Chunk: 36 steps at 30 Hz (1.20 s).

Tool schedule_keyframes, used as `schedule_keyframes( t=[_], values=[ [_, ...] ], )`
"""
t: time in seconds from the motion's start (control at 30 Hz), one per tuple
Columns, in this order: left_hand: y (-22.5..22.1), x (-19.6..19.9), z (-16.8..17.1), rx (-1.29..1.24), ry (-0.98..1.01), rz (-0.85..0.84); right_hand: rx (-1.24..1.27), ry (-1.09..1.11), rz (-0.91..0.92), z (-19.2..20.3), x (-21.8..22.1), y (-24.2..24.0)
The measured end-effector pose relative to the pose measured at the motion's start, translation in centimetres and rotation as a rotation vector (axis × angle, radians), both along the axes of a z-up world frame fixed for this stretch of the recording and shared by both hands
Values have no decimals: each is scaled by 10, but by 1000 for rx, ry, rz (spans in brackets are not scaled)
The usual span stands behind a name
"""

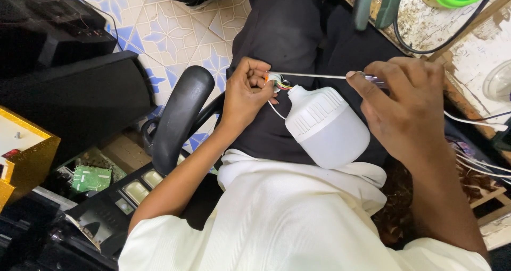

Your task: Assembling an LED bulb by connecting wires and using a screwdriver to secure the housing.

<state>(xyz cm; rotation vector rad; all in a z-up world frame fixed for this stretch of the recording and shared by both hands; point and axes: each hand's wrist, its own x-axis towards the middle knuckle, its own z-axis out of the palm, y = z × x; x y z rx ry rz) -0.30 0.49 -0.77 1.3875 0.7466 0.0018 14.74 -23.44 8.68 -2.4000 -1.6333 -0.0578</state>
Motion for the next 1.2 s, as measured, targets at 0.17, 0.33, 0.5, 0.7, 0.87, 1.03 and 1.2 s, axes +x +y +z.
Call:
schedule_keyframes(
  t=[0.17, 0.33, 0.5, 0.7, 0.87, 1.03, 1.2],
  values=[
    [0, 0, -1, -25, -3, 11, -26, -22, 0, 1, -1, 1],
    [0, 0, -2, -4, -4, 1, -36, -18, -10, 2, -3, 2],
    [0, 0, -1, -2, 3, 0, -34, -9, -12, 4, -4, 3],
    [0, 1, 1, -10, 11, 1, -3, -12, -8, 6, -7, 6],
    [1, 2, 4, 5, 37, -11, -28, -12, -4, 12, -10, 7],
    [0, 3, 4, 1, 41, -6, -54, -28, -11, 13, -11, 7],
    [0, 3, 5, 2, 50, -8, -52, -32, -8, 15, -11, 6]
  ],
)
